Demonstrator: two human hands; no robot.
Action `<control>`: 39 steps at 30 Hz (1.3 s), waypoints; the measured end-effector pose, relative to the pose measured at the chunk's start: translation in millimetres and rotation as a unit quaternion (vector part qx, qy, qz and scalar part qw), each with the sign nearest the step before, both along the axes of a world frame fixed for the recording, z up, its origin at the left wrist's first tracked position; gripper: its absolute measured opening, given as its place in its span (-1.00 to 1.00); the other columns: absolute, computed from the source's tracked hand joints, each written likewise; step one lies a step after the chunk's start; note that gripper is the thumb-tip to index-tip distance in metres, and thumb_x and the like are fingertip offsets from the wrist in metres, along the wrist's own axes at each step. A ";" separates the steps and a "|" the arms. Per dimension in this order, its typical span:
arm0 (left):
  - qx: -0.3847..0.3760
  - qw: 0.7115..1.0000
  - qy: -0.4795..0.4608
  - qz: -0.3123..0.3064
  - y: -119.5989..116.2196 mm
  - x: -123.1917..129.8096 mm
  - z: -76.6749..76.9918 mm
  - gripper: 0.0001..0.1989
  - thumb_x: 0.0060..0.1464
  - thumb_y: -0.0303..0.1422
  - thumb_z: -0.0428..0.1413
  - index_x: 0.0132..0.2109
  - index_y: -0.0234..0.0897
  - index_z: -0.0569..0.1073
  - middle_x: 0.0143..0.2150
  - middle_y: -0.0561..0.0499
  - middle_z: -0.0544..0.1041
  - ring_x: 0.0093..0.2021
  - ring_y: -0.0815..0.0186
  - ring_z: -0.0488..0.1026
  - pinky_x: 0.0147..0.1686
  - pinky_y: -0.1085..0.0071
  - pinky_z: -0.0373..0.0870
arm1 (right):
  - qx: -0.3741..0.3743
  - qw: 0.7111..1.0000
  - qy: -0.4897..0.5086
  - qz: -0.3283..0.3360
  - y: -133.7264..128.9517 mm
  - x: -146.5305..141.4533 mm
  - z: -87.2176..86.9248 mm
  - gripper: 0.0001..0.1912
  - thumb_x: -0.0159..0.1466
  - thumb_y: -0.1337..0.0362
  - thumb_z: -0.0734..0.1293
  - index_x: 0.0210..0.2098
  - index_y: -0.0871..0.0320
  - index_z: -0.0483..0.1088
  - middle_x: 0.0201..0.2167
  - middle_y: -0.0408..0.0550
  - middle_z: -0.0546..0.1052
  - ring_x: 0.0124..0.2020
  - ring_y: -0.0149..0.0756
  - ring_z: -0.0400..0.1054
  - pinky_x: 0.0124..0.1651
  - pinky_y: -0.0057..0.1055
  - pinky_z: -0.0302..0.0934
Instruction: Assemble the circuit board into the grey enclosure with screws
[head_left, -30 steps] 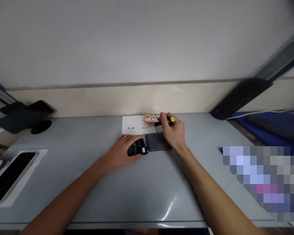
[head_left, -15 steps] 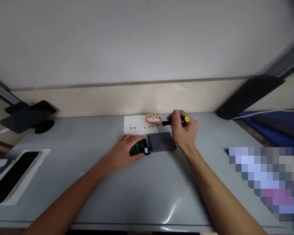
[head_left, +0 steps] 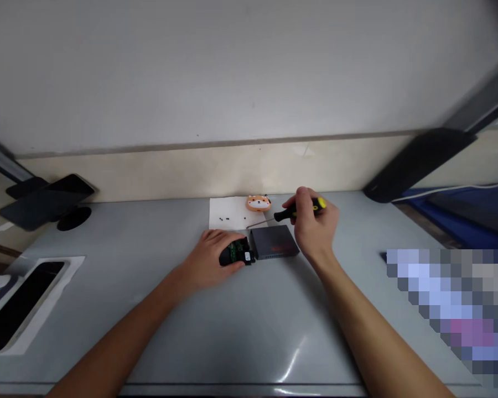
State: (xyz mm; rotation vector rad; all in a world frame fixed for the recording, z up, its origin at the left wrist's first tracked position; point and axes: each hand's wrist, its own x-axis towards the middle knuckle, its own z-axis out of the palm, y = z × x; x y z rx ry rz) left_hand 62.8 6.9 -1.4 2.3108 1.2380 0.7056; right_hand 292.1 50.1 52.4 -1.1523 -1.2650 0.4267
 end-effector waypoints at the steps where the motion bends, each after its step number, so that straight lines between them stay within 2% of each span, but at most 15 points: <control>1: -0.001 1.000 0.000 0.000 0.1 0.0 0.2 -0.48 0.14 -0.34 0.30 0.21 0.00 0.39 0.19 0.09 0.54 0.20 0.14 0.40 0.29 0.11 0.20 | -0.004 1.000 -0.001 0.002 -0.2 -0.3 -0.4 -0.49 0.40 -0.04 0.27 -0.54 0.16 0.46 -0.63 -0.16 0.38 -0.59 -0.43 0.21 -0.51 -0.45 0.12; 10: -0.007 1.000 0.002 0.005 0.1 -0.1 2.2 -0.47 0.13 -0.34 0.30 0.23 0.01 0.40 0.20 0.08 0.54 0.21 0.13 0.41 0.28 0.09 0.25 | -0.025 0.999 0.005 0.027 -0.9 -3.5 -1.5 -0.51 0.39 0.00 0.27 -0.58 0.15 0.41 -0.69 -0.20 0.27 -0.65 -0.45 0.14 -0.57 -0.46 0.07; 15: -0.004 1.000 -0.005 0.009 0.3 -0.1 0.0 -0.47 0.13 -0.33 0.32 0.22 0.02 0.41 0.19 0.08 0.55 0.20 0.12 0.41 0.28 0.05 0.26 | -0.022 0.999 -0.022 0.034 -2.9 -5.9 -0.3 -0.53 0.37 0.05 0.27 -0.60 0.15 0.41 -0.70 -0.19 0.29 -0.64 -0.43 0.17 -0.56 -0.45 0.09; 23: 0.002 1.000 -0.012 0.026 -1.8 -2.1 -0.4 -0.42 0.13 -0.28 0.32 0.27 -0.01 0.38 0.21 0.04 0.53 0.22 0.11 0.40 0.30 0.06 0.24 | -0.030 0.998 -0.006 0.048 -2.9 -4.7 0.1 -0.53 0.38 0.05 0.28 -0.59 0.15 0.43 -0.67 -0.18 0.33 -0.62 -0.44 0.18 -0.53 -0.46 0.10; 27: 0.046 0.996 -0.044 0.060 -1.0 -1.2 0.3 -0.66 0.23 -0.32 0.23 0.14 -0.08 0.49 0.14 0.03 0.56 0.19 0.17 0.43 0.29 0.09 0.20 | -0.037 0.997 0.000 0.067 -6.3 -8.2 1.8 -0.53 0.37 0.04 0.29 -0.58 0.15 0.43 -0.67 -0.18 0.32 -0.61 -0.42 0.20 -0.53 -0.45 0.11; 34: 0.107 0.990 -0.063 0.072 -1.0 2.9 -0.8 -0.97 0.22 -0.33 0.25 -0.18 -0.10 0.59 -0.04 0.08 0.64 0.04 0.23 0.50 0.21 0.10 0.20 | -0.042 0.995 -0.009 0.095 -10.7 -15.8 -0.3 -0.52 0.38 0.03 0.28 -0.58 0.16 0.44 -0.66 -0.17 0.33 -0.61 -0.43 0.18 -0.53 -0.45 0.10; 39: 0.128 0.985 -0.065 0.091 -0.7 3.5 -1.8 -0.93 0.24 -0.33 0.22 -0.24 -0.11 0.59 -0.11 0.09 0.66 -0.01 0.24 0.51 0.18 0.10 0.22 | -0.049 0.994 0.003 0.098 -10.3 -15.8 -2.0 -0.52 0.37 0.00 0.28 -0.57 0.15 0.44 -0.66 -0.16 0.33 -0.62 -0.42 0.17 -0.57 -0.46 0.10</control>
